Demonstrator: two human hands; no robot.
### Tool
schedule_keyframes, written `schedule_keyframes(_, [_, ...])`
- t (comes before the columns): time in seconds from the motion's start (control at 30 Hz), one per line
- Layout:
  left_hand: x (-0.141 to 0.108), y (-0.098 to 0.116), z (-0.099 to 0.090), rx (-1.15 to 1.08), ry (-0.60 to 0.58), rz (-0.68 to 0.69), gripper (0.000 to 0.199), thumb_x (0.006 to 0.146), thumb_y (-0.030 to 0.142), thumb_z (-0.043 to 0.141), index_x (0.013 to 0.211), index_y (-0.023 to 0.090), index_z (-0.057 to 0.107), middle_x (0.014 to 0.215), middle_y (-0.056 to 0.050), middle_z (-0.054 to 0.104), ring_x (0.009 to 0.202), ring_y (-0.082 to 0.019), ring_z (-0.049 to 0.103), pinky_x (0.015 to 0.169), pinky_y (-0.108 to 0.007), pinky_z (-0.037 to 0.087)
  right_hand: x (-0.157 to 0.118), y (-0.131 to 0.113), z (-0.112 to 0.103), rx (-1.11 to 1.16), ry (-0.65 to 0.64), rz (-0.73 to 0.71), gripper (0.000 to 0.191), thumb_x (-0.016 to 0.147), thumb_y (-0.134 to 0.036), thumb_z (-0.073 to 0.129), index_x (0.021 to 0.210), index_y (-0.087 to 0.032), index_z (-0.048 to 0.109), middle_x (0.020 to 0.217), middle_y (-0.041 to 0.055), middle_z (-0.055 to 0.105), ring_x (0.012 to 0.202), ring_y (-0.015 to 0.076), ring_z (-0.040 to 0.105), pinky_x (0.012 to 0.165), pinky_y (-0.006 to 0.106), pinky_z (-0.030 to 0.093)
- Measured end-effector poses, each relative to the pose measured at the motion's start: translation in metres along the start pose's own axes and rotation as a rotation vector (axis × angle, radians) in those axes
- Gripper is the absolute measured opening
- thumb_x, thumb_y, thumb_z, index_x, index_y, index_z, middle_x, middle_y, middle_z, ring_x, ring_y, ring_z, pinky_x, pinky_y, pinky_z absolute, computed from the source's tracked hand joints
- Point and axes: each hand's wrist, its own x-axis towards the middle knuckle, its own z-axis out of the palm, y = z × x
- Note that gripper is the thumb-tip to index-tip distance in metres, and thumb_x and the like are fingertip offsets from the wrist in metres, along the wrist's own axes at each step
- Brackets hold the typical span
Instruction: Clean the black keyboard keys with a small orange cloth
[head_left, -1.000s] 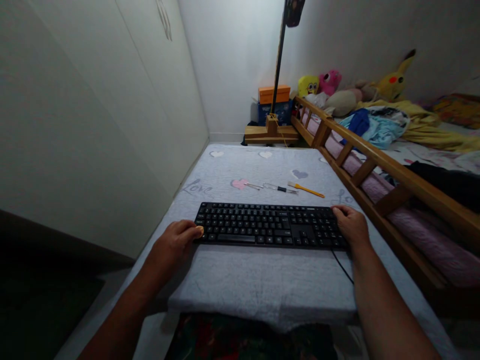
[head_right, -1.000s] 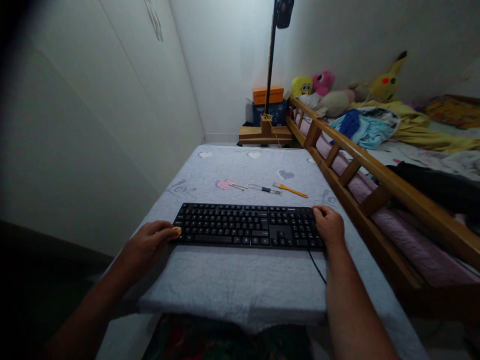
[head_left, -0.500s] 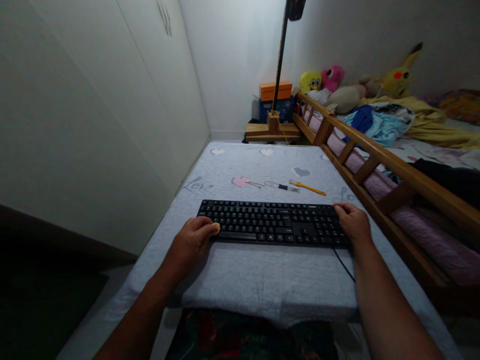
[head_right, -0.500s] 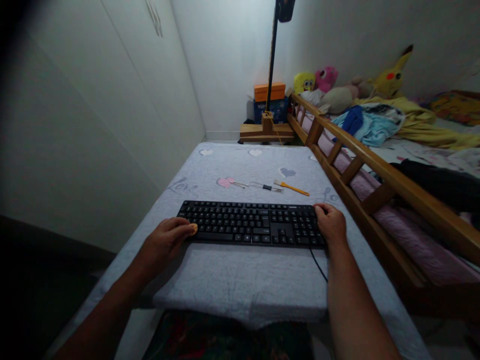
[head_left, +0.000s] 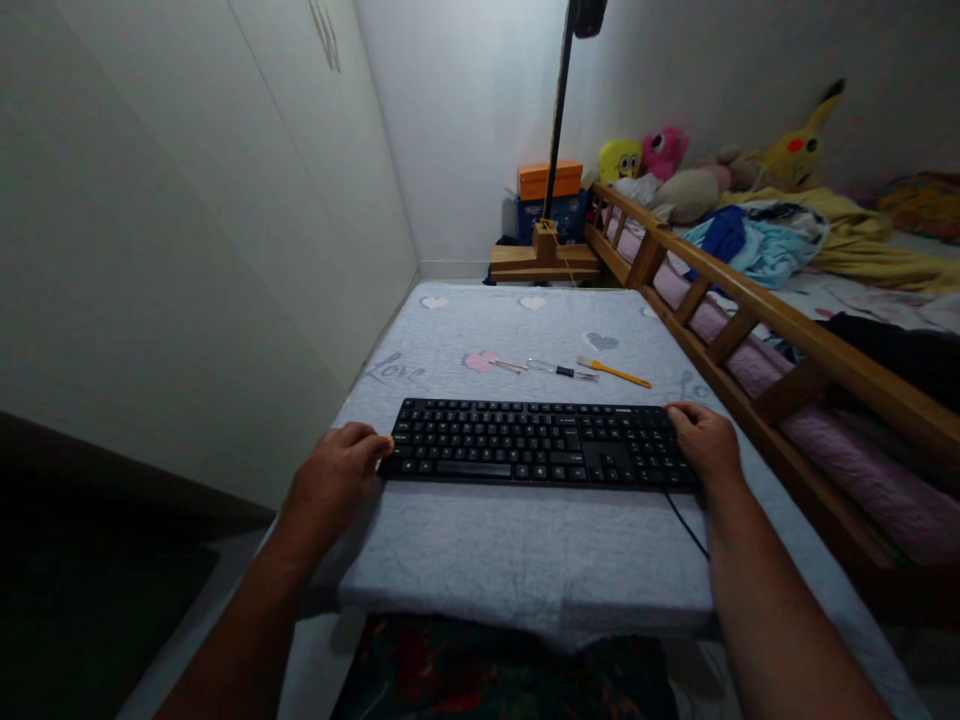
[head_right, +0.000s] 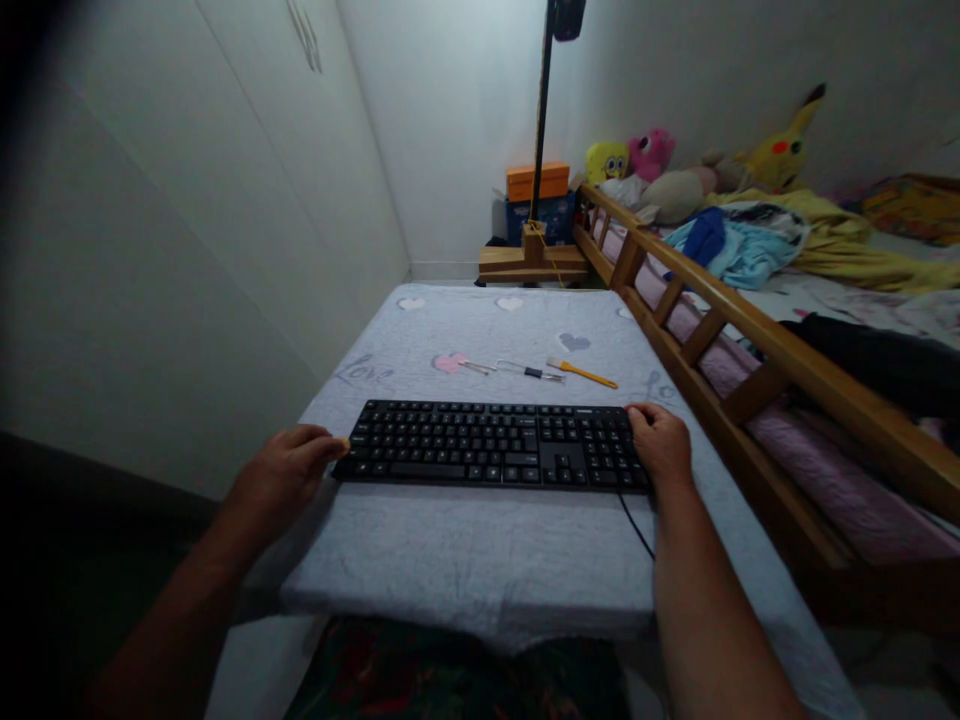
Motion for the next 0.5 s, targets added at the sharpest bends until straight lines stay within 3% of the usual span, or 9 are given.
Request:
schedule_keyframes(0.17, [0.005,0.041,0.018,-0.225,0.048,0.114,0.025,0.095,0.030,0.050,0.099,0.021,0.073,0.099,-0.007,0.069,0.091,-0.022,0.063,0.082,-0.034,0.053,-0.001,-0.003,-0.001,0.013,0.008,-0.006,0.035,0.065,-0.043,0.054,0.076,-0.018,0.077,0.076,0.0087,0.076,0.077,0.0277,0.067,0.075,0.036,0.050])
schedule_keyframes(0.5, [0.020,0.098,0.032,-0.214,0.028,0.236,0.019,0.096,0.018,0.054,0.093,0.019,0.073,0.095,-0.007,0.068,0.086,-0.019,0.059,0.077,-0.032,0.051,-0.001,-0.002,-0.001,0.005,0.002,-0.008,0.036,0.067,-0.043,0.054,0.077,-0.018,0.077,0.077,0.0089,0.076,0.075,0.0271,0.066,0.074,0.037,0.050])
